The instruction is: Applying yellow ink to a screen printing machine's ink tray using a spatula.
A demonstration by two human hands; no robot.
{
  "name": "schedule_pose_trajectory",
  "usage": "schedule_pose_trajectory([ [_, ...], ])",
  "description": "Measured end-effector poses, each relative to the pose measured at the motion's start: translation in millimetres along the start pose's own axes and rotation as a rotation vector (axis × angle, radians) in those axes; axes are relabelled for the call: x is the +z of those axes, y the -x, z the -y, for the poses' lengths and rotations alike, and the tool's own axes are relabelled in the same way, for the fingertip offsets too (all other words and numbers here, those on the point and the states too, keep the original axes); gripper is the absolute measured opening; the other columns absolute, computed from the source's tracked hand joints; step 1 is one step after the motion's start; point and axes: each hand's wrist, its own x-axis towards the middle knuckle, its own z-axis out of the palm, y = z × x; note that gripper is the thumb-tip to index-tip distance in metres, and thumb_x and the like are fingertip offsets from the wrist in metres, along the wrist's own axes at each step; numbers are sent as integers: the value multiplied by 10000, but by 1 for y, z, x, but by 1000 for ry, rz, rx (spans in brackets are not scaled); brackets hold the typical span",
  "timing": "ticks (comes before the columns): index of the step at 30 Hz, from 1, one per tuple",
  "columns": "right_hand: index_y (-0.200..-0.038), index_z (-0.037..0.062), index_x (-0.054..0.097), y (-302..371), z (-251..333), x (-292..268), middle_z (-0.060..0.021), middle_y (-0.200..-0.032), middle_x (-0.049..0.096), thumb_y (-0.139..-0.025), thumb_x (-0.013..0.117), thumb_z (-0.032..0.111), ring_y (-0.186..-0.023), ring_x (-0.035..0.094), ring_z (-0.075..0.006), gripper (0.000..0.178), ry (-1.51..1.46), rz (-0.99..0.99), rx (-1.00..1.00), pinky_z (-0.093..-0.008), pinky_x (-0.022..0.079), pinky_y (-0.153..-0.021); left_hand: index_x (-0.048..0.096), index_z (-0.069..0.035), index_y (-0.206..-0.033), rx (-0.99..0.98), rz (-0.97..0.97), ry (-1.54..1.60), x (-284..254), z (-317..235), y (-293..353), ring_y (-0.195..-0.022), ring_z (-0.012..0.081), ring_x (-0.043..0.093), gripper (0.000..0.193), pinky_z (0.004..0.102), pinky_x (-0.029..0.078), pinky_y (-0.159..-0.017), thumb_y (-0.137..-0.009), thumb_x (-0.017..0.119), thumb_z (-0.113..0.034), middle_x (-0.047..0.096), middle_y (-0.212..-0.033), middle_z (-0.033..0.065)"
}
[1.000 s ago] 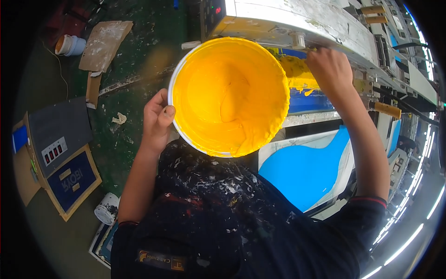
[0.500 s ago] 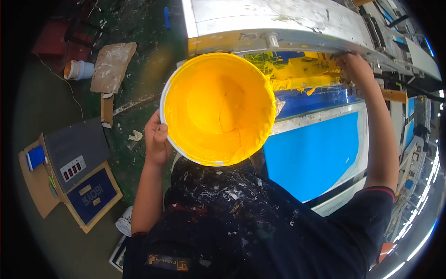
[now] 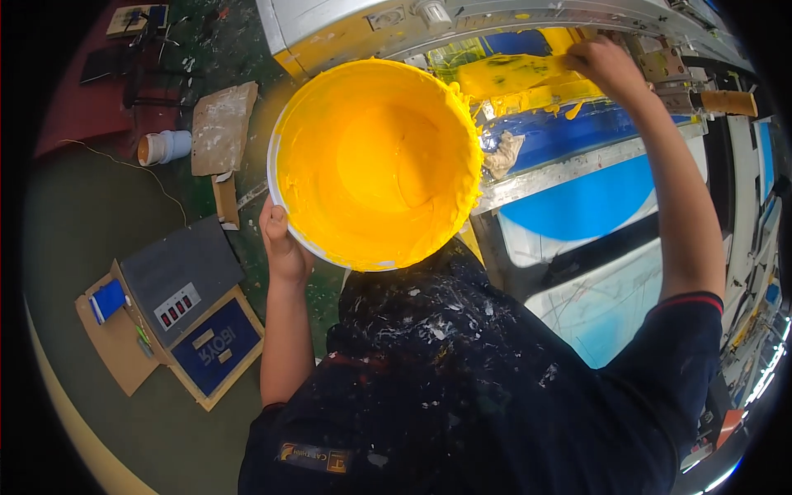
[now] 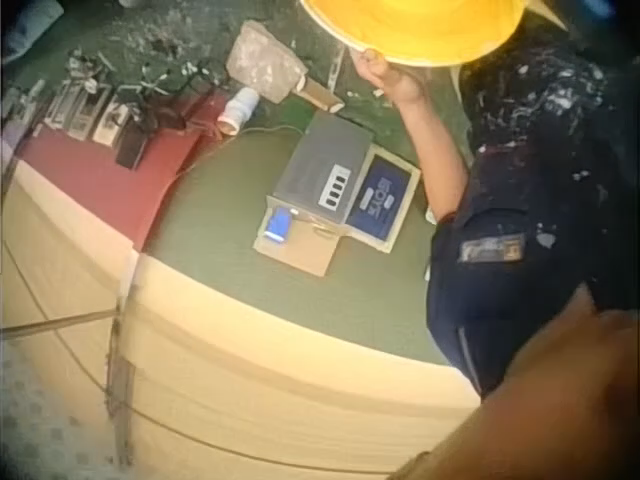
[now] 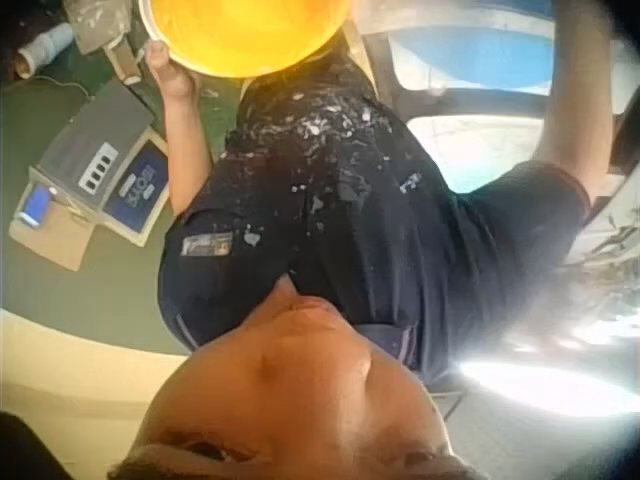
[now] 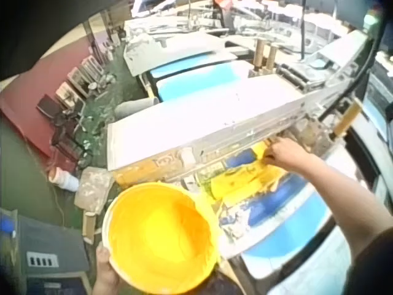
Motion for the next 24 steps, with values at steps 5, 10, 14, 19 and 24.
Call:
schedule_pose_trajectory([
  [5, -1090, 74, 770, -25, 3, 31, -128, -1100, 752, -955, 684, 358, -1086, 669, -323, 326, -147, -39, -50, -425, 524, -943, 456, 69, -1441, -18, -69, 60, 11, -2, -3, -1219, 267, 655, 850, 405, 522, -1052, -927, 693, -565, 622, -1366, 166],
  [10, -1011, 80, 792, -50, -8, 44, -85, -977, 783, -889, 716, 409, -929, 719, -256, 359, -476, 13, 15, -382, 542, -860, 462, 61, -1440, -2, -66, 59, 10, 1, 3, -1235, 270, 648, 866, 412, 521, -1058, -924, 692, -596, 617, -1377, 165],
  [14, -993, 47, 783, -46, -17, 43, -111, -938, 777, -898, 718, 403, -895, 717, -263, 374, -515, 29, 89, -380, 542, -835, 453, 63, -1446, -5, -82, 32, 16, -4, 3, -1243, 272, 643, 898, 410, 517, -1066, -915, 695, -619, 610, -1391, 169],
  [19, -970, 20, 775, -9, -7, 19, -144, -911, 765, -915, 711, 403, -854, 717, -295, 393, -471, 104, 107, -403, 540, -806, 444, 65, -1456, -15, -48, 46, 12, -10, 3, -1256, 269, 633, 912, 406, 504, -1078, -906, 703, -615, 607, -1396, 167],
  [24, -959, 1, 759, 44, 14, 12, -167, -875, 744, -927, 696, 381, -822, 709, -315, 387, -551, -74, 291, -406, 528, -776, 475, 74, -1435, -26, -12, 48, 15, -15, -2, -1242, 246, 635, 832, 387, 487, -1078, -911, 706, -531, 628, -1370, 157],
])
